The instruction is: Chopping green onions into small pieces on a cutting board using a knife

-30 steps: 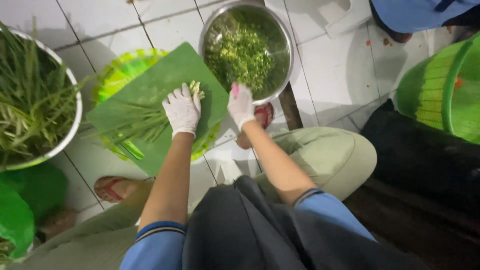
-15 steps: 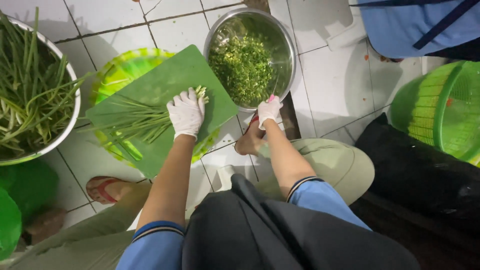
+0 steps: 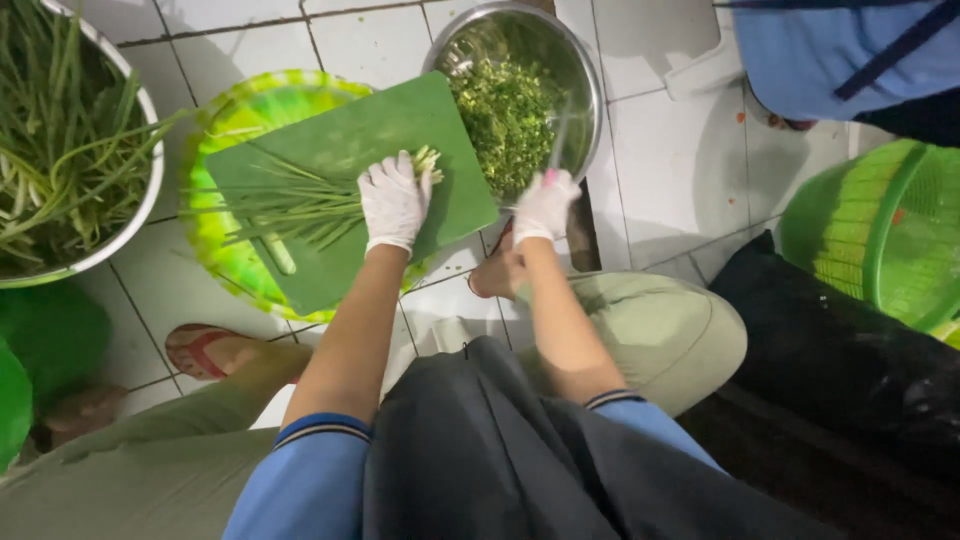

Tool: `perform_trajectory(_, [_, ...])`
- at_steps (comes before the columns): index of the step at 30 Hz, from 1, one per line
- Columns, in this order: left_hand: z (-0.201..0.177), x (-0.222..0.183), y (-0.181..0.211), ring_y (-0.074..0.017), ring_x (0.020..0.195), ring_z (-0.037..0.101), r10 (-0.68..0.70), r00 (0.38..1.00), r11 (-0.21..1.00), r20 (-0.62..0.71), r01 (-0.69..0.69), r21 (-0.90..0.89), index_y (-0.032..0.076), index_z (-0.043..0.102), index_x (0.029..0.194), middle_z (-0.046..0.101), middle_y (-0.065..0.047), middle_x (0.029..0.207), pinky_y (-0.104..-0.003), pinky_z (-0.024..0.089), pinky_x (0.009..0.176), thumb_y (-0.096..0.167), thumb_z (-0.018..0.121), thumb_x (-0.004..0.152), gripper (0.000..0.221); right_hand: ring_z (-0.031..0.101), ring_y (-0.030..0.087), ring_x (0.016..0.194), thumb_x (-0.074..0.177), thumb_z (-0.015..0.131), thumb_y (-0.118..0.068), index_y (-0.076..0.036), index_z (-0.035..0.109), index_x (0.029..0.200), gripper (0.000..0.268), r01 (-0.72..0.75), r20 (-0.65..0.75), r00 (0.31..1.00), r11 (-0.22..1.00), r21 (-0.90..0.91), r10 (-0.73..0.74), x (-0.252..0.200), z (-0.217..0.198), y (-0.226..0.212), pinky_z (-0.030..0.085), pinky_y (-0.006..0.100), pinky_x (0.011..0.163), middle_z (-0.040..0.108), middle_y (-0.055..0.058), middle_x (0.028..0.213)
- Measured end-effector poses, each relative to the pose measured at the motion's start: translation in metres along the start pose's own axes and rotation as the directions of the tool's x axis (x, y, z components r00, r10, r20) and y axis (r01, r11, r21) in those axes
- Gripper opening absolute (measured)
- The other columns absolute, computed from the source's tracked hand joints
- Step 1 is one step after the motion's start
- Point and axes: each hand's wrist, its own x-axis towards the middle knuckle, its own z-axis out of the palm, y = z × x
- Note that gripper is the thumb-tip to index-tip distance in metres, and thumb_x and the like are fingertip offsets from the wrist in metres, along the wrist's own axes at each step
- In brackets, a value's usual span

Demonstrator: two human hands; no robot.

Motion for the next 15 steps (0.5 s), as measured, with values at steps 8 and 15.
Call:
perform_trajectory(8, [-0.034, 0.011, -0.015, -0.0258, 0.073, 0.056, -0.012, 1.000, 0.989, -0.007, 0.013, 0.147, 0.010, 0.061, 0.102, 0.054, -0.007, 0.078, -0.042, 0.043, 0.071, 0.035, 0.066, 0.079, 0.035, 0.064, 0.039, 0.079, 0.093, 0.047, -0.043, -0.007, 0.041, 0.105, 0.038, 0.363, 0.246, 0.829, 0.818, 0.446, -0.502, -0.092, -0.006, -0.051, 0.053, 0.047, 0.069, 0.057, 0.018, 0.095])
perform_trajectory(15, [-0.049, 0.000, -0.025, -0.0305, 0.077, 0.056, 0.045, 0.993, 0.992, -0.107, -0.032, 0.120, 0.012, 0.059, 0.106, 0.051, -0.008, 0.077, -0.050, 0.040, 0.076, 0.024, 0.062, 0.081, 0.028, 0.065, 0.039, 0.072, 0.093, 0.043, -0.050, -0.012, 0.043, 0.105, 0.039, 0.376, 0.327, 0.790, 0.831, 0.410, -0.518, -0.091, -0.019, -0.056, 0.056, 0.048, 0.066, 0.054, 0.012, 0.097])
